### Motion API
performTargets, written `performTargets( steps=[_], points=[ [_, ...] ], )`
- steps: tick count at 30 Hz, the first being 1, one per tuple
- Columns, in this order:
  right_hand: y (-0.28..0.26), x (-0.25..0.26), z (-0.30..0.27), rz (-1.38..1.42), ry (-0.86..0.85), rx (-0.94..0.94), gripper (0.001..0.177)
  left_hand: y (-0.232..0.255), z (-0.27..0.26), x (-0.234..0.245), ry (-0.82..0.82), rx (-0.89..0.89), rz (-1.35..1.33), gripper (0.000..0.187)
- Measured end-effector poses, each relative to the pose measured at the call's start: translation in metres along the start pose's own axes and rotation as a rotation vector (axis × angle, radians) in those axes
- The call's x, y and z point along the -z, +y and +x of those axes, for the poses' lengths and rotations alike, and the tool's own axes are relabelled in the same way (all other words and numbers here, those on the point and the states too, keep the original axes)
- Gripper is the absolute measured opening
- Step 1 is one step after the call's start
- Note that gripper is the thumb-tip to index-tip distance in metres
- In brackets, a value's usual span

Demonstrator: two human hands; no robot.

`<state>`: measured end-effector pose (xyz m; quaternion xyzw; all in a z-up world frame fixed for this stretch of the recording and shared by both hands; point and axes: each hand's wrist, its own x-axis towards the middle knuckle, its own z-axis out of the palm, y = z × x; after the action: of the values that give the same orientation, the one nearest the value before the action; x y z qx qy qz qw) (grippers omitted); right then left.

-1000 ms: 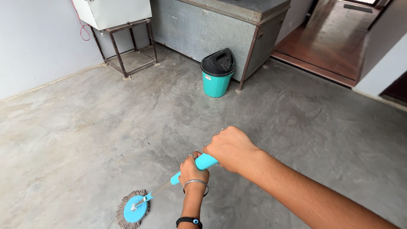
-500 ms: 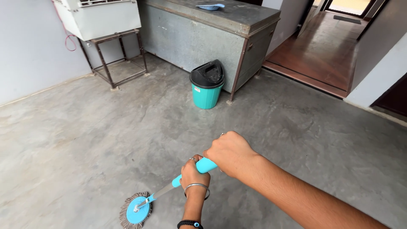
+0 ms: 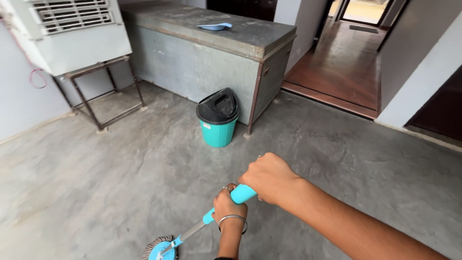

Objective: The recorder uses a round mop on a long handle to clean a concrete floor in a hallway or utility area.

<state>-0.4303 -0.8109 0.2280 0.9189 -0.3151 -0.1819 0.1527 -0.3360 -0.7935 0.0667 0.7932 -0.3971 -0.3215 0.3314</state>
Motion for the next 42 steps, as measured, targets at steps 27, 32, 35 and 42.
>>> performTargets(
  steps=[27,32,35,42],
  points=[
    [0.186,-0.085,0.075,0.126,-0.027,-0.094,0.023,0.101,0.161,-0.132,-0.09,-0.157,0.008,0.043],
    [0.228,-0.103,0.092,0.143,0.011,-0.048,0.021,0.121,0.189,-0.161,-0.016,-0.179,-0.011,0.043],
    [0.252,-0.117,0.097,0.121,0.004,-0.05,0.024,0.136,0.205,-0.182,-0.021,-0.184,-0.009,0.041],
    [0.295,-0.132,0.105,0.102,-0.093,-0.116,0.029,0.166,0.234,-0.216,-0.059,-0.228,-0.021,0.042]
  ],
)
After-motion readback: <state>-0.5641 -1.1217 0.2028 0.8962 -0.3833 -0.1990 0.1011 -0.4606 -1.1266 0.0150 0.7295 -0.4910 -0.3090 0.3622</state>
